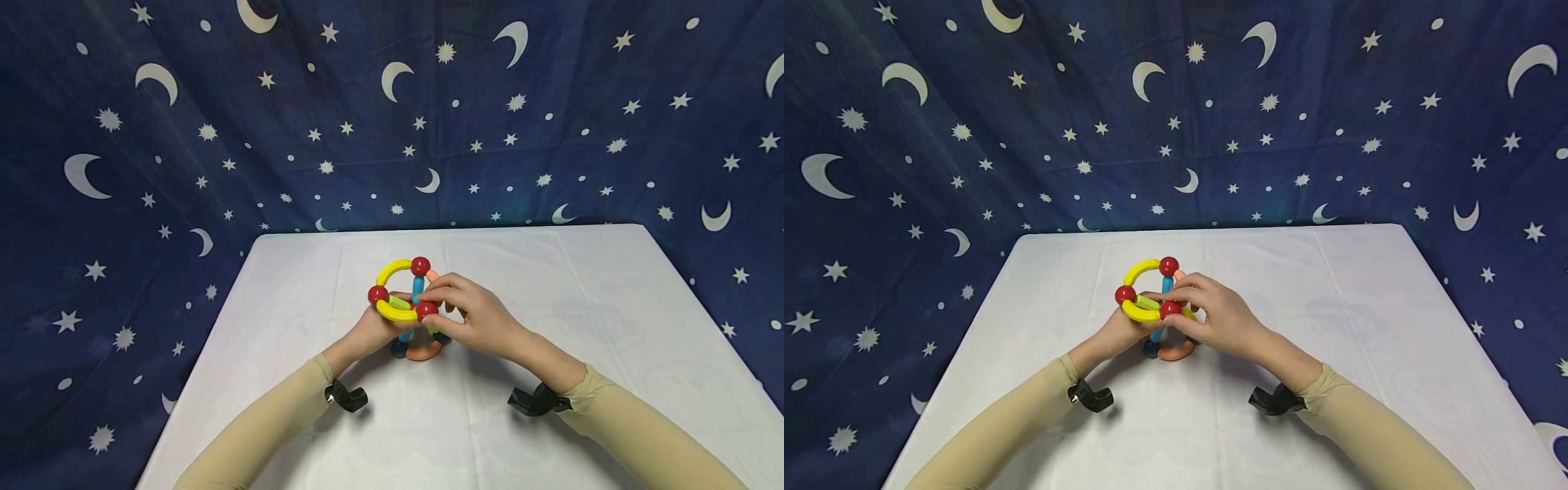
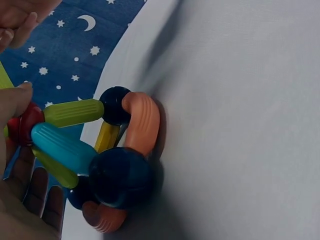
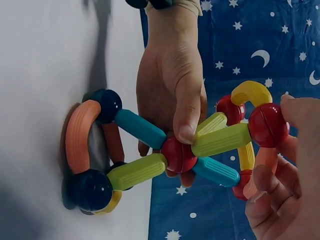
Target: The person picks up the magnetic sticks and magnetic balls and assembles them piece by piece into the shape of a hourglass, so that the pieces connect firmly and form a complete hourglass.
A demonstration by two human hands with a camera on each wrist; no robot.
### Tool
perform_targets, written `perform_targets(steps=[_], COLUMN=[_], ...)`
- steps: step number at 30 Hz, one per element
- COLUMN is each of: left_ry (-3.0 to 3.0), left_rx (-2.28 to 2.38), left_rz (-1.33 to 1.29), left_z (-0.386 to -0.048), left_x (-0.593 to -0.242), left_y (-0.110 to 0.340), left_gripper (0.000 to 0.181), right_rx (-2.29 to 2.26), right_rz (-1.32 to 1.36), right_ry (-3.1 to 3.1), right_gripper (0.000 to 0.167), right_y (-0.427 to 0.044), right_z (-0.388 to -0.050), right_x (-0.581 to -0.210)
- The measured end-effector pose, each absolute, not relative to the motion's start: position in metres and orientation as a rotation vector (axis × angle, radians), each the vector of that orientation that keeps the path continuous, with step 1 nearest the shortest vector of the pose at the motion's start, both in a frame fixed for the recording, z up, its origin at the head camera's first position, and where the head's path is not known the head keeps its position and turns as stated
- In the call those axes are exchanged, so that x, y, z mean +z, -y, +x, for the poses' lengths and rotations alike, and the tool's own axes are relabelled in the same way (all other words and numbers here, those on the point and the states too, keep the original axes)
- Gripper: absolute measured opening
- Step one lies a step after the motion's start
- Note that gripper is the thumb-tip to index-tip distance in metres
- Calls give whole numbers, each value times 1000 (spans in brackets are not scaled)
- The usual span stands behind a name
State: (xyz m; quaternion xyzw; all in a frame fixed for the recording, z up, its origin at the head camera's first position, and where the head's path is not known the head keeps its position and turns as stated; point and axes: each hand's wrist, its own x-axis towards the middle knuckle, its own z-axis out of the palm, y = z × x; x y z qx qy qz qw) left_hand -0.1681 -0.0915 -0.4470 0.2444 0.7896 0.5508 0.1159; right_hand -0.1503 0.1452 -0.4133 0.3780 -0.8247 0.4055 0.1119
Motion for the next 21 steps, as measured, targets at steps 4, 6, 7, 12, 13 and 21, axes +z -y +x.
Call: perform_targets(steps=[4,6,7,12,13,21], left_ry=[-2283,-2235,-2205,-2139,-2141,-2194], left_rx=[1591,1596,1599,1654,1677,1682], left_rz=[693,635,598,368,303,109], left_z=[-176,-178,-179,-183,-186,-211], left_x=[-463,-465,-467,-464,-461,-408], left_y=[98,103,107,132,138,146], left_gripper=[53,59,62,52,47,62], right_rx=[1410,1522,1570,1866,1939,2126], right_rz=[968,828,746,318,258,135], right_ry=[2441,2449,2454,2562,2590,2800], right_gripper=[29,27,25,34,38,46], right_y=[-146,-146,-146,-149,-149,-147], right_z=[-149,-148,-149,-156,-159,-168], right_x=[-414,-412,-411,-409,-409,-410])
